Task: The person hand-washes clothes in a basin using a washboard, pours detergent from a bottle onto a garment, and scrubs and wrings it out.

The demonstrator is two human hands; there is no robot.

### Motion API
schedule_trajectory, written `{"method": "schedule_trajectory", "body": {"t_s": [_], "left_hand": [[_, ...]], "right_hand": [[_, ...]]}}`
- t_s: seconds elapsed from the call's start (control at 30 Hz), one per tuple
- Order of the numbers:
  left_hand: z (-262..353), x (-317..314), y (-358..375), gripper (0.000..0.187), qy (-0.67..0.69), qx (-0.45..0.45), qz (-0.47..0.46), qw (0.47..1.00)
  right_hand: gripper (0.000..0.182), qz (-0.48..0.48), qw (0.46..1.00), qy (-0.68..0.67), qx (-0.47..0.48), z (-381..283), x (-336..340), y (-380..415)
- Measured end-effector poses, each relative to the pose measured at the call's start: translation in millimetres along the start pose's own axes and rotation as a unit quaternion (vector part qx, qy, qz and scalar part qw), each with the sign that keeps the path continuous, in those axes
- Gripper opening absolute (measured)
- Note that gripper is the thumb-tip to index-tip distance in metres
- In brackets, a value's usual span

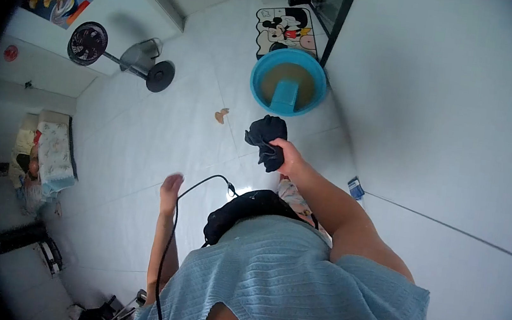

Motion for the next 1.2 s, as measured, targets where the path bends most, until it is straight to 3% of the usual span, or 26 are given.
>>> {"method": "schedule_trajectory", "body": {"t_s": [0.03, 0.1, 0.13, 0.17, 0.23, 0.3, 0.33, 0.43, 0.5, 0.67, 0.77, 0.8, 0.87, 0.97, 1.0, 1.07, 1.1, 1.2], "left_hand": [[-35, 15, -10, 0.023, -0.070, 0.010, 0.059, 0.996], [-134, 41, -13, 0.024, -0.078, 0.130, 0.087, 0.985], [-149, 45, -3, 0.023, -0.258, 0.180, 0.031, 0.949], [-183, 45, 18, 0.029, -0.064, 0.285, 0.071, 0.954], [-211, 39, 67, 0.016, 0.064, 0.431, 0.079, 0.897], [-217, 25, 96, 0.015, 0.060, 0.472, 0.050, 0.878], [-216, 21, 105, 0.015, 0.052, 0.481, 0.033, 0.875], [-204, 11, 102, 0.020, 0.037, 0.476, -0.010, 0.878], [-192, 11, 82, 0.024, 0.028, 0.461, -0.030, 0.886], [-161, 36, -17, 0.034, -0.048, 0.388, -0.029, 0.920], [-126, 59, -82, 0.036, -0.051, 0.366, 0.000, 0.929], [-132, 68, -108, 0.036, 0.016, 0.361, 0.009, 0.932], [-118, 86, -153, 0.035, 0.077, 0.351, 0.009, 0.933], [-103, 117, -217, 0.032, 0.003, 0.381, 0.019, 0.924], [-114, 129, -240, 0.033, 0.053, 0.353, -0.006, 0.934], [-83, 144, -272, 0.034, 0.026, 0.301, -0.008, 0.953], [-62, 151, -284, 0.034, -0.044, 0.331, -0.005, 0.943], [-44, 171, -346, 0.034, -0.056, 0.322, 0.001, 0.945]], "right_hand": [[0.021, -0.021, 1.000, 0.008, 0.008, -18, 1, -4], [0.028, -0.058, 0.998, -0.010, -0.011, -43, 15, -20], [0.027, -0.018, 1.000, -0.002, 0.012, -56, 20, -28], [0.027, 0.003, 1.000, 0.006, 0.009, -68, 25, -35], [0.026, 0.034, 0.999, 0.009, 0.018, -87, 39, -48], [0.024, 0.012, 1.000, 0.011, 0.026, -102, 58, -64], [0.024, 0.038, 0.997, 0.022, 0.058, -110, 57, -64], [0.024, 0.040, 0.999, 0.005, 0.030, -119, 90, -87], [0.026, 0.213, 0.970, 0.093, 0.078, -130, 101, -86], [0.028, 0.291, 0.938, 0.123, 0.143, -132, 202, -131], [0.032, 0.371, 0.897, 0.150, 0.187, -138, 137, -103], [0.033, 0.420, 0.871, 0.182, 0.182, -139, 115, -94], [0.036, 0.433, 0.863, 0.178, 0.190, -138, 109, -98], [0.035, 0.420, 0.869, 0.152, 0.216, -135, 80, -106], [0.034, 0.411, 0.871, 0.146, 0.225, -133, 86, -115], [0.033, 0.413, 0.869, 0.133, 0.236, -127, 85, -121], [0.033, 0.406, 0.870, 0.149, 0.237, -127, 78, -127], [0.031, 0.427, 0.861, 0.142, 0.236, -128, 48, -149]]}}
Point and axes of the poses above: each hand's wrist, its own y-axis away from the middle knuckle, its own x-axis out of the back of the hand, z = x × y, the point moved 4 cm from there along -y, towards the middle knuckle, and after that the axes turned 14 degrees about x, right-handed, at the moved point
